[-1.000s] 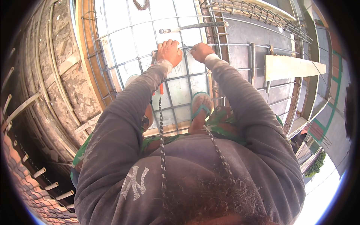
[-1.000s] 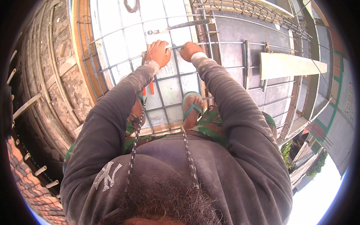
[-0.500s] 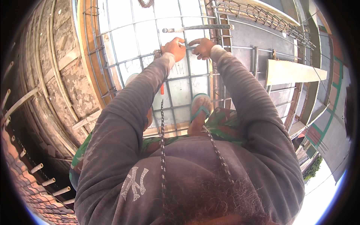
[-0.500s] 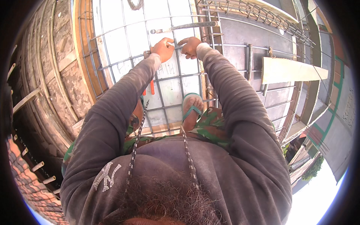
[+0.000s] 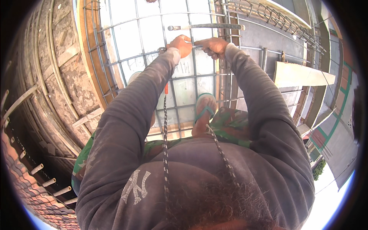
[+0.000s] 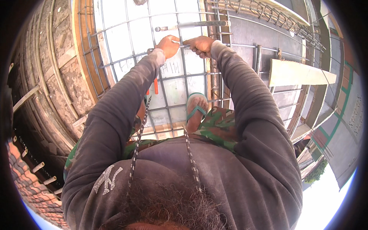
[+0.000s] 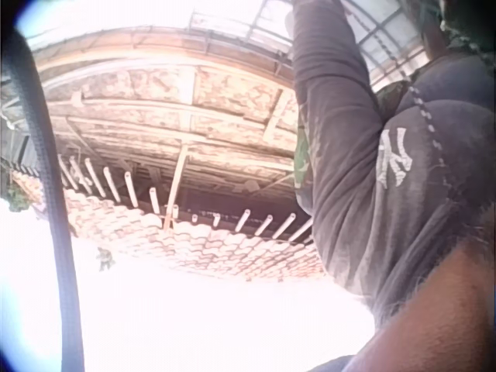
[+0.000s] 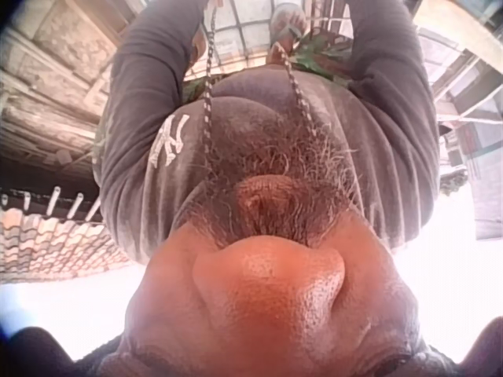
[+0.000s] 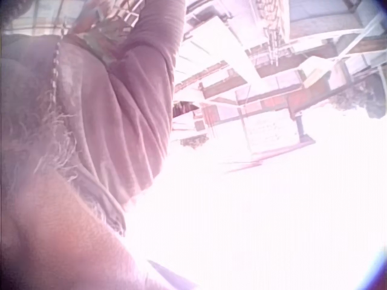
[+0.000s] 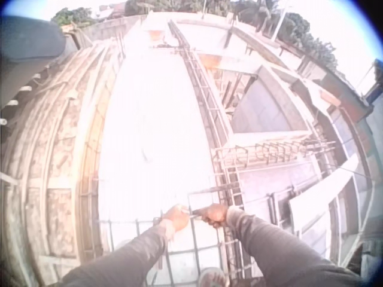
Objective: The person uses wire and pliers to tie and secure metal mesh reinforcement on a construction site.
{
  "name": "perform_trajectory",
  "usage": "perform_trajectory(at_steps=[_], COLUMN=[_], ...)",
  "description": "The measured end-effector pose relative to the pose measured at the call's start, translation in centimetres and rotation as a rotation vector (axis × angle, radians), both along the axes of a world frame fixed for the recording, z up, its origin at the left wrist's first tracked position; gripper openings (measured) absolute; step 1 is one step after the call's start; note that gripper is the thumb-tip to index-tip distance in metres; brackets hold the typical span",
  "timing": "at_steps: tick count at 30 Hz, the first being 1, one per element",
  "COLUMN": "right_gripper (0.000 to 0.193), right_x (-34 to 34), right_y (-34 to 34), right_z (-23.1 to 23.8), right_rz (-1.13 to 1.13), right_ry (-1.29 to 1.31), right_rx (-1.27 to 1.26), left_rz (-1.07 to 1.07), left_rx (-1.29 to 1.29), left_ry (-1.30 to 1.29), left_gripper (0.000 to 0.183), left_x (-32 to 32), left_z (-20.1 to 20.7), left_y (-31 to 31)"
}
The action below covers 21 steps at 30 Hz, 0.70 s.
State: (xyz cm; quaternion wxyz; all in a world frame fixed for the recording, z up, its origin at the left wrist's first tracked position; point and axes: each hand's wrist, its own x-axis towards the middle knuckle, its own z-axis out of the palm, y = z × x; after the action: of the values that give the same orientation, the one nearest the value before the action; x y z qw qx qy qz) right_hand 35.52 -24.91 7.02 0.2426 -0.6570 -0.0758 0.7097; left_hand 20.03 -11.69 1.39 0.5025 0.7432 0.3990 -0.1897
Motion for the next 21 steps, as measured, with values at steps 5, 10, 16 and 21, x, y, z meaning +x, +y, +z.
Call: perform_trajectory(at_steps=[5,10,16,21], right_gripper=[0.053,0.034,0.046,0.066], right_x=[-1.5,-3.2,-1.1,0.6], right_y=[-1.5,-1.5,-2.5,-1.7], right_z=[-2.0,-0.3,-0.2,2.4], right_rz=[0.136,0.347,0.023,0.168], right_ry=[-0.325,-0.905,-0.460,-0.777], right_rx=[0.086,0.097,0.192,0.273], left_rz=[-0.021,-0.066,-0.378,-0.268], left_rx=[0.026,0.231,0.555,0.595], left_ry=[-0.095,-0.150,-0.509,-0.529], left_gripper=[0.036,0.036,0.030,0.023], left_x=[-0.7,-1.3,-2.0,-2.1], left_z=[1.2,1.0,1.5,0.4], left_y=[0.3,-0.3,-5.2,-6.4])
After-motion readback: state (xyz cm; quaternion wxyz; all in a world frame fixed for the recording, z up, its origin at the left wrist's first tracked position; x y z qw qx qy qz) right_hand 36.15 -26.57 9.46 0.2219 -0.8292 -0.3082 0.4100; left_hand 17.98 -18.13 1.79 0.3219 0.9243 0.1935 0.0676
